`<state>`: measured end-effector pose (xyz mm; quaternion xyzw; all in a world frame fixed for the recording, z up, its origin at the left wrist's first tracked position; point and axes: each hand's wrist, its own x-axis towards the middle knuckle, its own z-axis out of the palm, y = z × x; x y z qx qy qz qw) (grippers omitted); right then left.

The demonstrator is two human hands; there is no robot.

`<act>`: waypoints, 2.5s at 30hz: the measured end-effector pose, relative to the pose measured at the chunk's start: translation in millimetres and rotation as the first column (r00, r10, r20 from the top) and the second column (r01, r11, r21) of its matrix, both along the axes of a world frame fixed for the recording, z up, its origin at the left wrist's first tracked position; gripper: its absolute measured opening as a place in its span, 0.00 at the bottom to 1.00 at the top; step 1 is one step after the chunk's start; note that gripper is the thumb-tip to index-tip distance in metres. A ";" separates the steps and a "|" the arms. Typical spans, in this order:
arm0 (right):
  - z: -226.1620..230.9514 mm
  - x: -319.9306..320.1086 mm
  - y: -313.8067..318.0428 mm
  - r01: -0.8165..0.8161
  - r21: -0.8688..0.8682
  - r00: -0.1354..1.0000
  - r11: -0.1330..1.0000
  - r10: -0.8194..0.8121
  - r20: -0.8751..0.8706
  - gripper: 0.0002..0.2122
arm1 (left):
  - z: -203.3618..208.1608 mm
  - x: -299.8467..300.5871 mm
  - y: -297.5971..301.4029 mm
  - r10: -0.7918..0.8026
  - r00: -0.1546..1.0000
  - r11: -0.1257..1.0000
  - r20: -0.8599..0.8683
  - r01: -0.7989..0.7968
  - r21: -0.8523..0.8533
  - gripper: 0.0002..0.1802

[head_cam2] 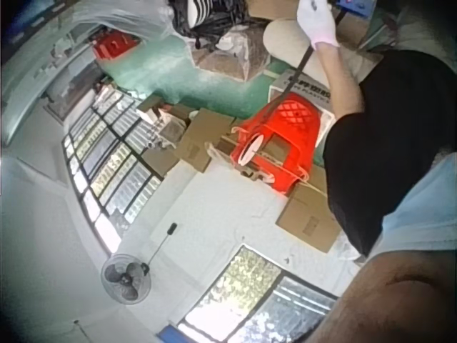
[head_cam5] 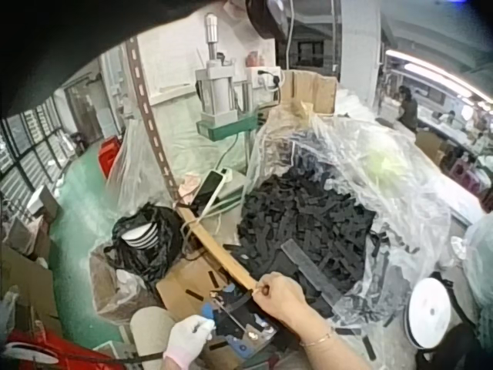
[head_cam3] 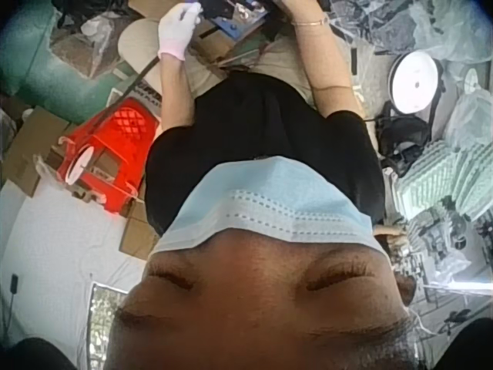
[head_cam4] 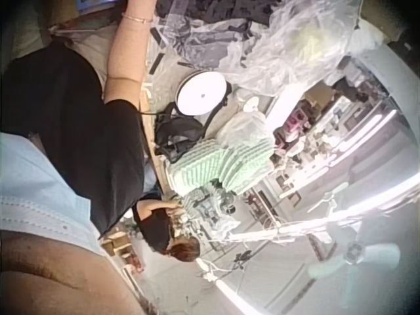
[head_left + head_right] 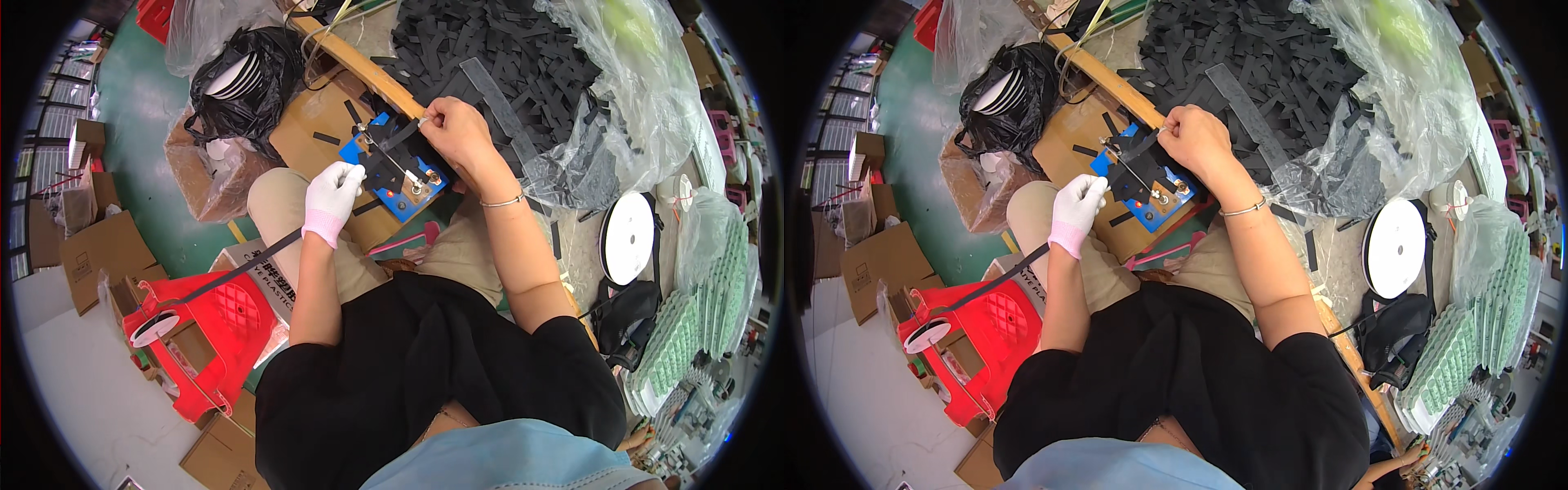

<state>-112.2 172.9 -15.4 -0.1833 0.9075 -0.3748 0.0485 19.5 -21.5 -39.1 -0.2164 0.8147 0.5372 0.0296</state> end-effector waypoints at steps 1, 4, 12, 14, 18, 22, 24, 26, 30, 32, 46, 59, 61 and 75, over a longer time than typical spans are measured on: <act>0.0 0.6 0.0 -0.012 -0.010 1.000 1.000 0.012 -0.001 0.08 | 0.4 0.5 0.5 0.007 1.000 1.000 -0.001 -0.007 -0.025 0.14; 0.6 2.4 0.5 -0.050 -0.100 0.998 0.994 0.053 0.029 0.07 | 13.2 5.0 -0.7 0.063 0.998 0.991 -0.013 -0.061 0.116 0.13; 16.1 7.7 -1.5 -0.082 -0.577 0.825 0.813 0.380 0.418 0.06 | 33.5 -10.1 16.8 0.073 0.986 0.951 -0.152 -0.023 0.309 0.11; 15.5 8.2 -0.4 -0.104 -0.579 0.825 0.808 0.395 0.403 0.06 | 34.2 -14.4 21.5 0.072 0.983 0.946 -0.166 -0.014 0.325 0.11; -1.0 0.2 0.4 -0.160 -0.565 0.883 0.810 0.373 0.286 0.07 | 28.7 -17.6 24.3 0.071 0.984 0.947 -0.162 -0.015 0.320 0.11; 7.6 1.5 2.7 -0.023 -0.535 0.955 0.845 0.176 0.237 0.10 | 31.0 -12.4 20.9 0.108 0.980 0.930 -0.169 -0.039 0.364 0.11; 8.6 4.3 0.4 0.001 -0.523 0.977 0.852 0.110 0.182 0.10 | 37.2 -10.9 22.5 0.099 0.978 0.930 -0.182 -0.026 0.366 0.11; 6.8 3.7 -0.1 -0.022 -0.553 0.964 0.833 0.164 0.208 0.10 | 44.2 -11.3 27.7 0.089 0.975 0.930 -0.201 -0.009 0.367 0.10; 30.4 5.7 4.4 -0.011 -0.505 0.796 0.863 0.313 0.518 0.09 | 38.5 -13.8 26.8 0.112 0.975 0.935 -0.190 -0.038 0.352 0.10; 30.2 7.0 3.6 -0.057 -0.541 0.802 0.839 0.361 0.476 0.07 | 39.1 -15.0 28.1 0.103 0.979 0.943 -0.176 -0.039 0.330 0.10; 4.9 -0.3 4.6 -0.033 -0.093 0.992 0.995 0.044 0.121 0.08 | 20.9 -1.8 6.6 0.009 0.999 0.981 -0.038 -0.002 0.192 0.13; 2.6 1.2 0.0 -0.020 -0.001 0.999 1.000 0.020 0.041 0.08 | -7.7 -6.9 3.7 -0.018 1.000 0.997 -0.015 0.019 0.073 0.13; 3.2 2.2 1.5 -0.053 -0.070 0.996 0.996 0.058 0.067 0.08 | -2.1 -3.1 2.8 0.006 0.999 0.988 -0.035 -0.001 0.153 0.13; 13.4 2.9 1.1 -0.192 -0.644 0.818 0.740 0.484 0.312 0.13 | 43.5 -9.2 20.1 0.071 0.963 0.838 -0.261 0.084 0.539 0.10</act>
